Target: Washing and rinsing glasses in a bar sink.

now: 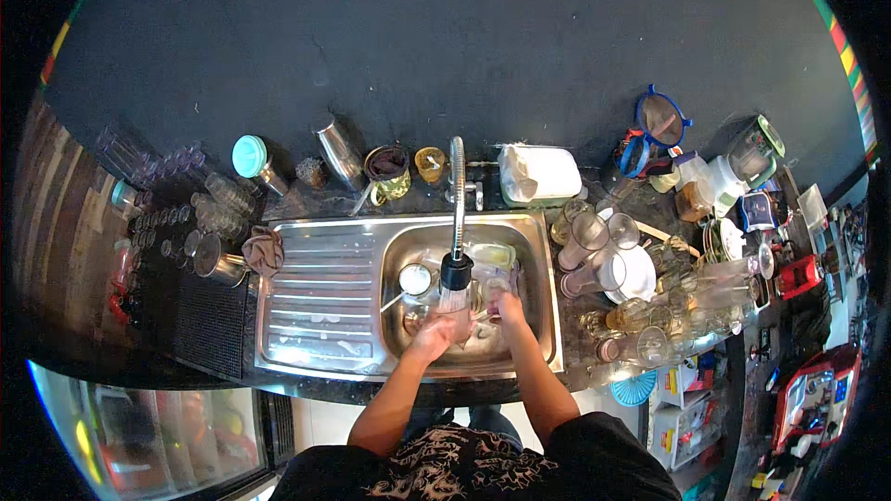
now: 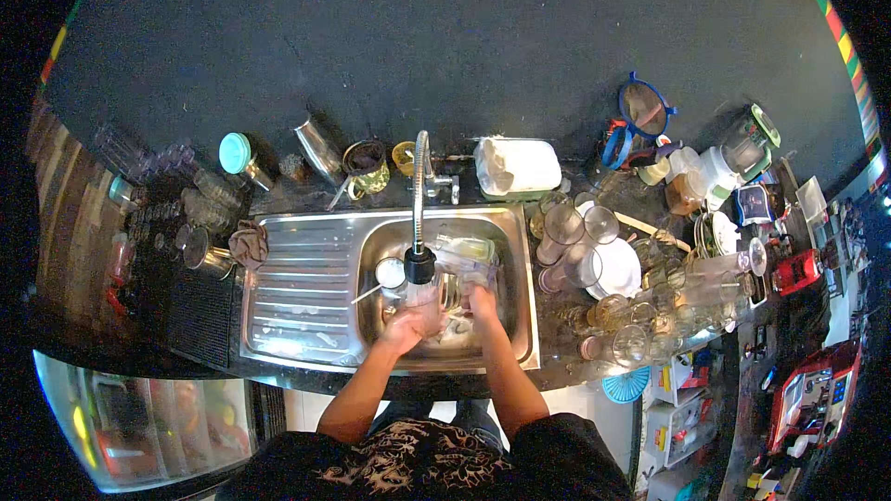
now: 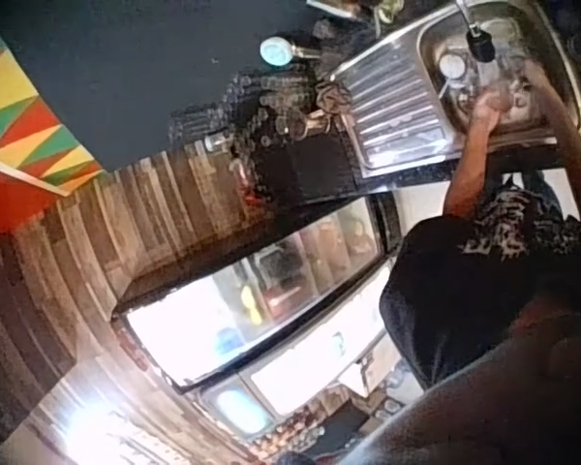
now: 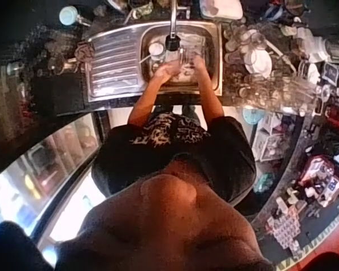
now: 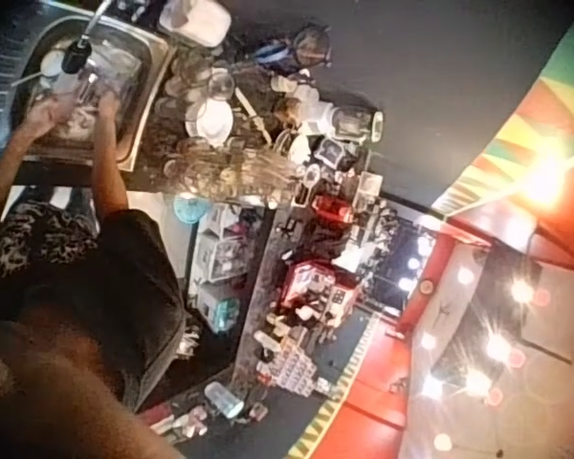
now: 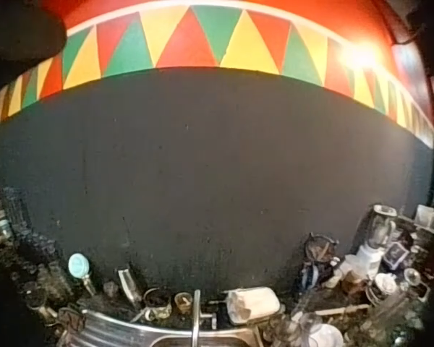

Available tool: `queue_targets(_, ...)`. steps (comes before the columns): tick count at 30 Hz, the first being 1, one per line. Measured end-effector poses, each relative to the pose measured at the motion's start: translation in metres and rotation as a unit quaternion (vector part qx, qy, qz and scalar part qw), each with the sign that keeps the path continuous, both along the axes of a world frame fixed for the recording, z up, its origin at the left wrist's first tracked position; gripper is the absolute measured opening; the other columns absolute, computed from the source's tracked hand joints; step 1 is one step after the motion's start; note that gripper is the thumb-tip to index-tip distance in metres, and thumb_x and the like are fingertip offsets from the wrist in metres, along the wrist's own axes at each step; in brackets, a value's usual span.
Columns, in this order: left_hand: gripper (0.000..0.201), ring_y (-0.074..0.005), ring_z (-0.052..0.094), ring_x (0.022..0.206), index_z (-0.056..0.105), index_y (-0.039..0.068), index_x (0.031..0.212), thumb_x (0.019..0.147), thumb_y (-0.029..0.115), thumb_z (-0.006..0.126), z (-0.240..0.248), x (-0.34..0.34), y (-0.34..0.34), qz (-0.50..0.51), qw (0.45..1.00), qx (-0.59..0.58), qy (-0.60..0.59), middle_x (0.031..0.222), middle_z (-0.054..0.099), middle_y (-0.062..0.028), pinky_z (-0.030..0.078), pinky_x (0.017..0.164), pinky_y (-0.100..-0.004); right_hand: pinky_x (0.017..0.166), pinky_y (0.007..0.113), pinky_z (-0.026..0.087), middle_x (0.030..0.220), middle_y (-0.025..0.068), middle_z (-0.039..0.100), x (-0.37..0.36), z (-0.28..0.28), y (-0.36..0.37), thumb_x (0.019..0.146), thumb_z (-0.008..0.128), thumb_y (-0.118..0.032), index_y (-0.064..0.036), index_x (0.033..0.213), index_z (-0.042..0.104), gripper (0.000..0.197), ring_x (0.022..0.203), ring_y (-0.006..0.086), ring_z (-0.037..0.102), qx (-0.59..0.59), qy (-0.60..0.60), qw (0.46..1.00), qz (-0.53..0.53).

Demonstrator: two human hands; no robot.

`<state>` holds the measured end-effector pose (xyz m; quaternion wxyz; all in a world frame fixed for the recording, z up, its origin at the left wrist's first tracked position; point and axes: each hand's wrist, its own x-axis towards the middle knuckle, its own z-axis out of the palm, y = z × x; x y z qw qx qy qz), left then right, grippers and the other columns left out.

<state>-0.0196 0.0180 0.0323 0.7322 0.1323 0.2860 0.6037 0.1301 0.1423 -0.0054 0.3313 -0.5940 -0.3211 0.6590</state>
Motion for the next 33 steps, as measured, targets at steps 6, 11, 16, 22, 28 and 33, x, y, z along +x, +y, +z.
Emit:
queue_targets(6, 0.044, -0.0284, 0.064, 0.087, 0.056, 0.0, 0.111, 0.088, 0.037, 0.054, -0.009, 0.006, 0.001, 0.002, 0.971, -0.145, -0.188, 0.096, 0.065, -0.0165, 0.055, 0.072, -0.0411, 0.066, 0.039, 0.05, 0.074, 0.0162, 0.065, -0.052, 0.035, 0.097, 0.073, 0.058, -0.015, -0.0022, 0.08, 0.059, 0.015, 0.068, 0.029, 0.064, 0.416, -0.262, 0.869, 0.054)
queue_targets(11, 0.047, -0.0266, 0.061, 0.075, 0.057, 0.004, 0.104, 0.086, 0.048, 0.054, -0.016, 0.023, -0.02, 0.134, 0.921, -0.303, -0.204, 0.088, 0.063, -0.0136, 0.054, 0.068, -0.0384, 0.037, 0.038, 0.04, 0.054, 0.01, 0.053, -0.115, 0.05, 0.161, 0.08, 0.054, -0.019, -0.0036, 0.057, 0.055, 0.028, 0.042, 0.0256, 0.051, 0.037, 0.018, 0.998, 0.052)
queue_targets(16, 0.047, -0.0255, 0.062, 0.078, 0.057, 0.005, 0.104, 0.084, 0.046, 0.056, -0.001, 0.023, -0.041, 0.135, 0.937, -0.294, -0.131, 0.087, 0.064, -0.013, 0.053, 0.073, -0.0387, 0.039, 0.034, 0.044, 0.063, 0.0112, 0.055, -0.147, 0.108, 0.207, 0.077, 0.049, -0.007, -0.0003, 0.09, 0.056, 0.016, 0.045, 0.0216, 0.053, 0.211, 0.138, 0.967, 0.029)
queue_targets(22, 0.048, -0.0283, 0.061, 0.077, 0.056, 0.005, 0.106, 0.082, 0.046, 0.059, 0.022, 0.013, -0.04, 0.151, 0.945, -0.282, -0.066, 0.084, 0.063, -0.0167, 0.05, 0.069, -0.0355, 0.092, 0.043, 0.044, 0.114, 0.0201, 0.059, -0.095, 0.177, 0.232, 0.064, 0.068, -0.028, -0.0116, 0.116, 0.055, 0.056, 0.114, 0.035, 0.051, 0.269, -0.471, 0.838, 0.051)
queue_targets(28, 0.043, -0.0267, 0.06, 0.076, 0.056, 0.008, 0.104, 0.081, 0.044, 0.062, 0.025, 0.008, -0.04, 0.194, 0.925, -0.309, -0.101, 0.08, 0.059, -0.0115, 0.048, 0.065, -0.0373, 0.09, 0.042, 0.046, 0.121, 0.0128, 0.059, -0.069, 0.13, 0.258, 0.066, 0.066, -0.03, -0.0212, 0.133, 0.044, 0.071, 0.111, 0.0303, 0.057, 0.21, -0.479, 0.798, 0.3)
queue_targets(33, 0.038, -0.0259, 0.059, 0.075, 0.057, 0.008, 0.101, 0.082, 0.041, 0.061, 0.023, 0.01, -0.043, 0.191, 0.939, -0.257, -0.127, 0.079, 0.059, -0.0085, 0.047, 0.064, -0.037, 0.079, 0.04, 0.05, 0.1, 0.0182, 0.067, -0.053, 0.106, 0.306, 0.072, 0.056, -0.036, -0.0042, 0.101, 0.064, 0.044, 0.094, 0.0302, 0.065, 0.242, -0.434, 0.822, 0.279)
